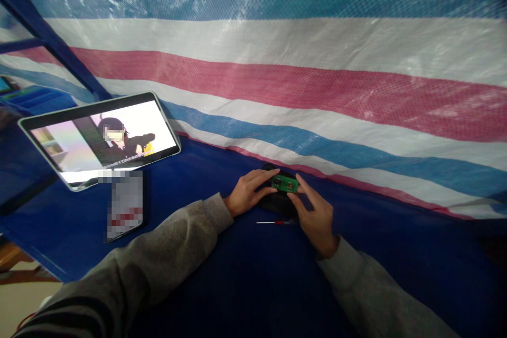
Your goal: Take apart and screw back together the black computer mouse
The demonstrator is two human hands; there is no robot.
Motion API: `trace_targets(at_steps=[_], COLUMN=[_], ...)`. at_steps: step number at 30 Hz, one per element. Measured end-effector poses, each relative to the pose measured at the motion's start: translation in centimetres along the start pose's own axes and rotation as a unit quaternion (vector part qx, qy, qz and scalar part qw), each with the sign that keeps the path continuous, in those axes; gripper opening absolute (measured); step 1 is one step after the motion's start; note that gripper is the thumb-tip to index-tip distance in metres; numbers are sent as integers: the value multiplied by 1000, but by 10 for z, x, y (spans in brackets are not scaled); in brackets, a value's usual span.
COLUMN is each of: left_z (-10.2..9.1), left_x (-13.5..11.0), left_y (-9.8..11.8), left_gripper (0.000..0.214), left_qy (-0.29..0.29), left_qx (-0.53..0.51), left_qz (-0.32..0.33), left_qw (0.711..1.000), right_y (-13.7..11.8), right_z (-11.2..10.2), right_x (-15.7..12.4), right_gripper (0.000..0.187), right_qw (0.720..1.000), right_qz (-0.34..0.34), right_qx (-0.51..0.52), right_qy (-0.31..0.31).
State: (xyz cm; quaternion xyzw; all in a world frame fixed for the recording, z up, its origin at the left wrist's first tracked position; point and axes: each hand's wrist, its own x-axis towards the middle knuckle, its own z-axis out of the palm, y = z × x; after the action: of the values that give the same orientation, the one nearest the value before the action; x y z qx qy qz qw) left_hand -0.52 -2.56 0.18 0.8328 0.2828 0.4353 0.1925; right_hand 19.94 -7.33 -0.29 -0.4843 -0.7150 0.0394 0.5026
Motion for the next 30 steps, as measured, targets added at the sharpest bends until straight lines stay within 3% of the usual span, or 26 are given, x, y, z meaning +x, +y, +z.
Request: trace_targets(at_steps=[22, 30], left_z=[1, -1], left_x=[-2, 0], left_y=[-2, 1], left_gripper=[42, 42], left_qy=[-6, -1], left_qx=[9, -18], left_qz=[3, 45], left_qw=[1000, 999], right_y=[-5, -3], right_z=[-2, -4], right_x=[3, 1], right_gripper=[42, 34], right_qw=[1000, 999], right_qz=[-4, 32], right_qx=[-2, 23], right_qy=[-2, -22])
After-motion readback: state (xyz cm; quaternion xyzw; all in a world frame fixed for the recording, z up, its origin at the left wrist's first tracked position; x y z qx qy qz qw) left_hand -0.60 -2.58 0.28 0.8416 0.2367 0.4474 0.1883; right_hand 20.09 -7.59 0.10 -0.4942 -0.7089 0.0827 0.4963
